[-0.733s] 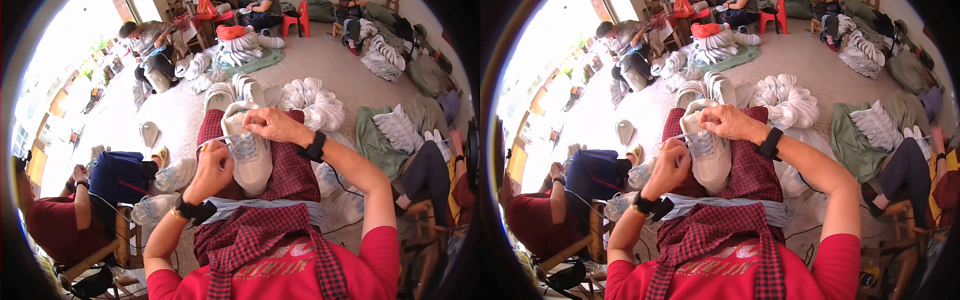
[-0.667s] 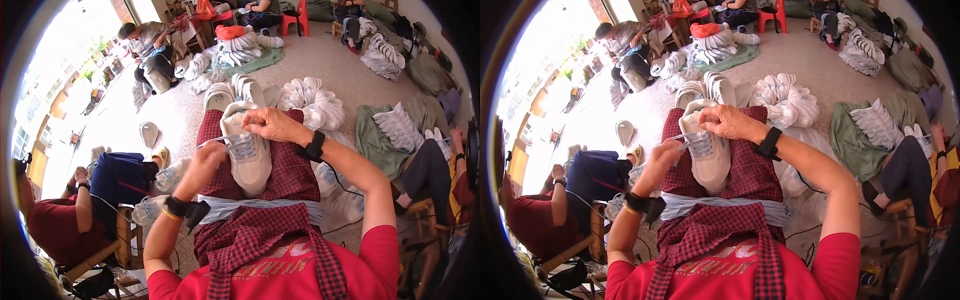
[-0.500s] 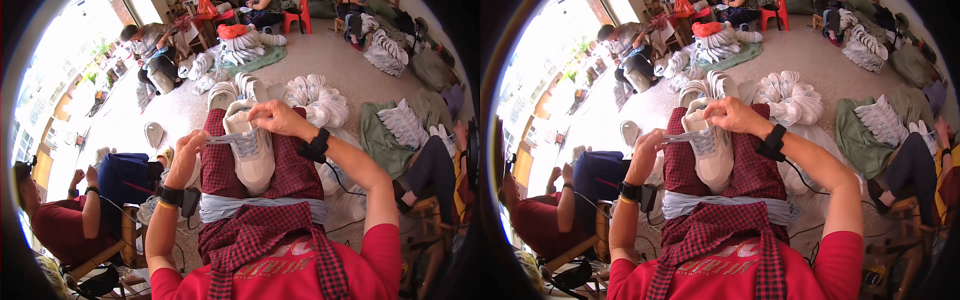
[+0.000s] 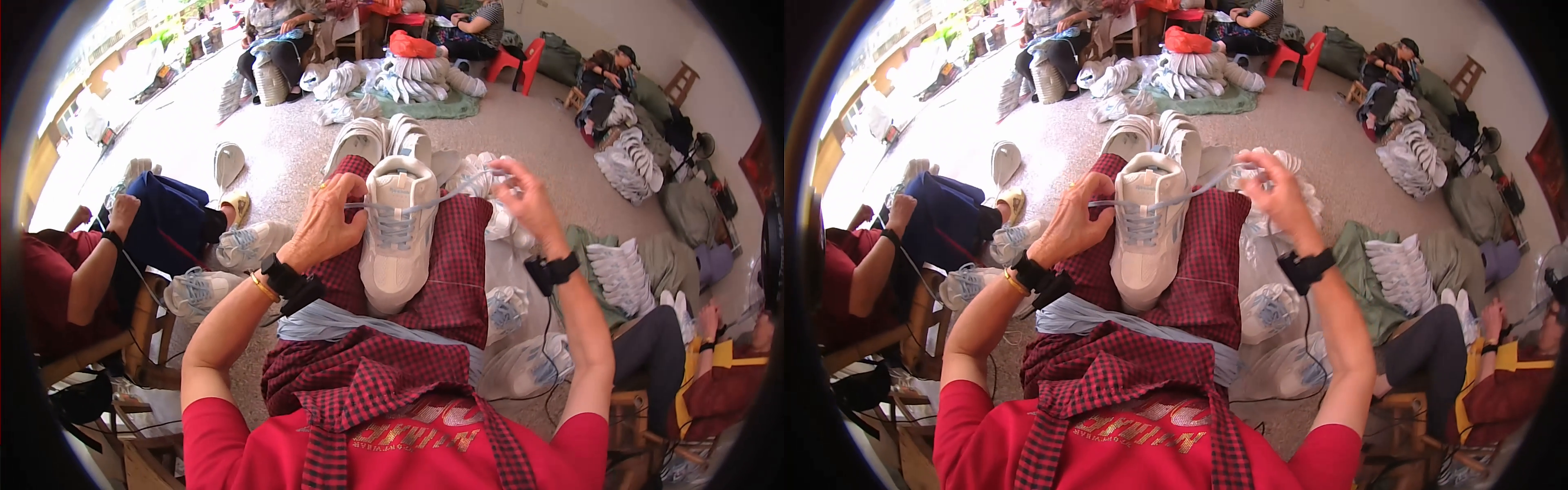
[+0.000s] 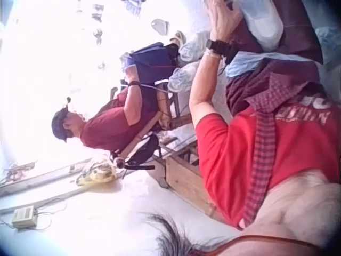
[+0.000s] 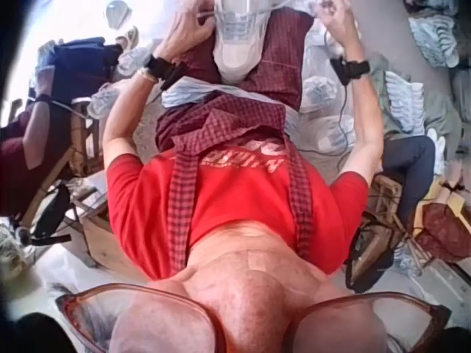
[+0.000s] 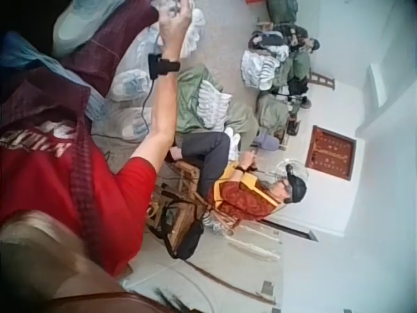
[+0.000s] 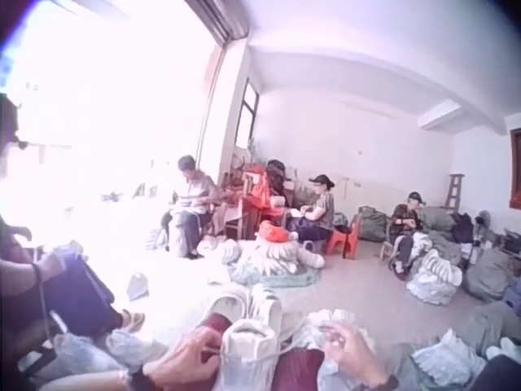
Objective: Insert and thread laces through the eyelets of a white athletic shoe.
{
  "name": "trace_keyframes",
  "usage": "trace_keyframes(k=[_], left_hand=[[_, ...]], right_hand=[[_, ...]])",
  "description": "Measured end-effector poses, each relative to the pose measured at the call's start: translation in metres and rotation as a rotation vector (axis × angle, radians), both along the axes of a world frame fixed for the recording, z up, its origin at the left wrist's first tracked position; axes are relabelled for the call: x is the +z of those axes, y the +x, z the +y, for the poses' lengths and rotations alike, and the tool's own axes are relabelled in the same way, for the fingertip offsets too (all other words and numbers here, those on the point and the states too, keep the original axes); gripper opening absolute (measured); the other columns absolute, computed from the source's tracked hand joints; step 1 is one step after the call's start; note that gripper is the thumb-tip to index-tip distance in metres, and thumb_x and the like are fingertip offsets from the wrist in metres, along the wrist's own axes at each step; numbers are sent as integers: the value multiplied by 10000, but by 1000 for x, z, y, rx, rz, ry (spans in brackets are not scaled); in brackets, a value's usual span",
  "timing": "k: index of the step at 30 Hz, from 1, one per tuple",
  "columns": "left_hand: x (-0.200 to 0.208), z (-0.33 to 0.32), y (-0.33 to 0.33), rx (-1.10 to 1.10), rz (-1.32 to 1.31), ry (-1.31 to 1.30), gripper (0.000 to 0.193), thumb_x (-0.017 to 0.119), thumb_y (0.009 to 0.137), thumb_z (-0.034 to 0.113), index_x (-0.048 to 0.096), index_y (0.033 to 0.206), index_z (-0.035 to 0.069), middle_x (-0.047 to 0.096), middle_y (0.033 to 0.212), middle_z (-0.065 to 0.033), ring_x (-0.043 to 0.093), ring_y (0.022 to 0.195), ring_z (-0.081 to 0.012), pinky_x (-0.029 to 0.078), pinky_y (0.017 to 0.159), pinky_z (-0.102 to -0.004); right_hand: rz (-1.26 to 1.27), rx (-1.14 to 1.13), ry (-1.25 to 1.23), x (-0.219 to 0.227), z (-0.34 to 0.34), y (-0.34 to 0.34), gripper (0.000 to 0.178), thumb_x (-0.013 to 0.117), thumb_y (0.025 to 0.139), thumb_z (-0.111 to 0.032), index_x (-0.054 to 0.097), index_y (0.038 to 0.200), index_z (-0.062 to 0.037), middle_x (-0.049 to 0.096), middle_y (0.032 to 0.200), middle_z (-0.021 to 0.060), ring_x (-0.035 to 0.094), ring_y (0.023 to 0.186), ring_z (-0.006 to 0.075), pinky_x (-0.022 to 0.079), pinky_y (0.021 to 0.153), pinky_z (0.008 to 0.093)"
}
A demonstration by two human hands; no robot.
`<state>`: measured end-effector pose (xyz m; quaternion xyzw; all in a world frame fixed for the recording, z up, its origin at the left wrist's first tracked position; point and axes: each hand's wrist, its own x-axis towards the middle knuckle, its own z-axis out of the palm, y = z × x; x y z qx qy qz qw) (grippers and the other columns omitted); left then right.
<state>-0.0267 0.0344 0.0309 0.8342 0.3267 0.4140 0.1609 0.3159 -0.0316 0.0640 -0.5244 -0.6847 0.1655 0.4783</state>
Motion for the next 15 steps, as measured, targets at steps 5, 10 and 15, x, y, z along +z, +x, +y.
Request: trace_keyframes(k=[5,10,15], left_hand=[[6,-3,-1,-97,85,-76,339,658,809,43,540,1127,35,627,915,-103,651,875,-270,495,778,-383],[5,2,8,-210,-3,56,246,684,786,43,611,1020,67,614,872,-107,634,684,-273,487,594,-396],[15,7,11,-162,9,3,56,692,809,40,670,838,-3,640,806,-115,646,688,-254,502,624,-349]], right_hand=[[-355,217,219,23,-1,-94,341,614,810,-39,655,1148,-60,640,1164,134,665,1028,280,545,857,388],[-816,244,107,26,6,-111,296,627,810,-106,625,1101,-51,624,1073,160,653,1001,363,565,781,471],[-812,190,30,19,5,-108,186,622,815,-136,653,970,-37,616,1036,175,669,855,370,552,717,481]])
